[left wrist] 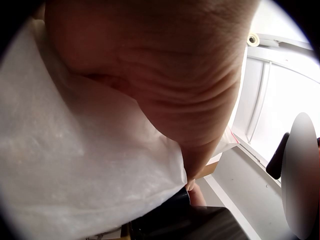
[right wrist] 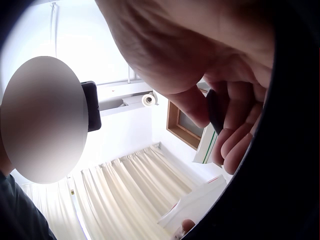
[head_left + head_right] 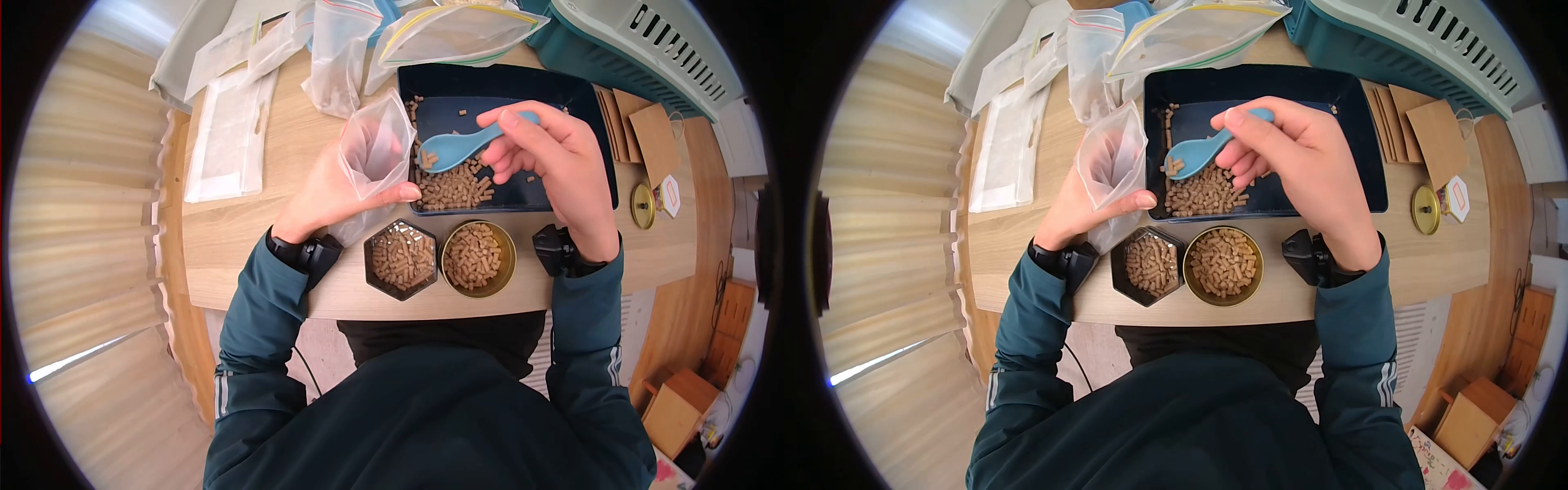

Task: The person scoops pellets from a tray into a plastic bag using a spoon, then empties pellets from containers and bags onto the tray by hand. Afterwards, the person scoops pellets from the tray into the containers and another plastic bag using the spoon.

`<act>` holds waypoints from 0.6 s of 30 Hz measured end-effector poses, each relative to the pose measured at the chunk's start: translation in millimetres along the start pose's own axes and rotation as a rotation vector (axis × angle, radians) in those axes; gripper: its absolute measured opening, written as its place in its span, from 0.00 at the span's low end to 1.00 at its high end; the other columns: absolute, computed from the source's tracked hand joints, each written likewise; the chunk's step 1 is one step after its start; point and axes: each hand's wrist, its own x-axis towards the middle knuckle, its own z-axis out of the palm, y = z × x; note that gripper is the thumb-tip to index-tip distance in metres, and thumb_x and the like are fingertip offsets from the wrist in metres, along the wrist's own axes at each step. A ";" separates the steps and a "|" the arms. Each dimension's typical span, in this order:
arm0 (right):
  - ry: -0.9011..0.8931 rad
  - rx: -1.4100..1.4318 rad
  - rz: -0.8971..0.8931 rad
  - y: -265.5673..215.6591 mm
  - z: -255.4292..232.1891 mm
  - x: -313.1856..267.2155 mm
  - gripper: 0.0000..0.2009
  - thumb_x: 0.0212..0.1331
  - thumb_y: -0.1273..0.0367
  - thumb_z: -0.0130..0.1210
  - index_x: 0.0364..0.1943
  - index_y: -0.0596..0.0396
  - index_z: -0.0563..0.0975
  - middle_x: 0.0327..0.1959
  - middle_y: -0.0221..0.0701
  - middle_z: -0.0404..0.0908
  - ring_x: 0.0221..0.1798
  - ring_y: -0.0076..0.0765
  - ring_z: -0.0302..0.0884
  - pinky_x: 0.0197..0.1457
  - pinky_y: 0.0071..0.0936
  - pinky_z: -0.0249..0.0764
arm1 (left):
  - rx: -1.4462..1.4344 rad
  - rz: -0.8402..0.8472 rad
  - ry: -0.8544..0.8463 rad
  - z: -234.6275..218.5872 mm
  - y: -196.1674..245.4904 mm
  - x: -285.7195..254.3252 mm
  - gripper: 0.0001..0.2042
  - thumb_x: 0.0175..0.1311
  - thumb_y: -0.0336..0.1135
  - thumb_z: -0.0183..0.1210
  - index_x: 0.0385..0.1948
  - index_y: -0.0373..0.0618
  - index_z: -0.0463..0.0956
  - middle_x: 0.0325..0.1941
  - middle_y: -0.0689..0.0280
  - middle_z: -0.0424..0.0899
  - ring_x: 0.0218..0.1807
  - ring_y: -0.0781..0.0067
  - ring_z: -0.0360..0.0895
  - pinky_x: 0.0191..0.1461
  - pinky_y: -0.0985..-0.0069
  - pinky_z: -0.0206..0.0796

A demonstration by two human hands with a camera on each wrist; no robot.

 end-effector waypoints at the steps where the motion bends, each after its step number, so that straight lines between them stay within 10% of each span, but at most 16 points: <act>1: -0.002 0.000 -0.001 0.3 0.0 0.0 0.15 0.77 0.64 0.56 0.50 0.64 0.85 0.34 0.33 0.88 0.34 0.22 0.83 0.39 0.20 0.80 | 0.001 0.000 0.002 0.6 1.6 0.5 0.31 0.50 0.41 0.84 0.51 0.41 0.74 0.44 0.69 0.80 0.44 0.80 0.75 0.51 0.77 0.71; 7: 0.078 0.059 -0.372 0.4 5.0 -6.2 0.16 0.79 0.66 0.53 0.58 0.66 0.81 0.40 0.37 0.88 0.39 0.22 0.83 0.45 0.22 0.81 | -0.020 -0.045 -0.052 -3.2 -2.8 2.2 0.46 0.49 0.44 0.84 0.68 0.37 0.67 0.56 0.67 0.78 0.57 0.74 0.72 0.67 0.72 0.63; 11: -0.114 -0.094 -0.485 -0.8 8.9 -12.7 0.16 0.78 0.69 0.56 0.61 0.66 0.80 0.48 0.38 0.88 0.45 0.23 0.85 0.46 0.20 0.80 | -0.049 0.008 -0.036 -0.3 -5.5 4.1 0.39 0.50 0.42 0.84 0.61 0.39 0.71 0.50 0.69 0.79 0.51 0.78 0.73 0.60 0.75 0.67; 18: 0.199 -0.520 -0.439 -2.8 6.0 -6.2 0.10 0.74 0.70 0.59 0.51 0.60 0.84 0.39 0.33 0.86 0.39 0.24 0.83 0.42 0.20 0.76 | 0.080 0.032 -0.015 -3.6 0.0 2.0 0.31 0.50 0.43 0.83 0.50 0.41 0.73 0.42 0.71 0.78 0.44 0.81 0.73 0.50 0.78 0.70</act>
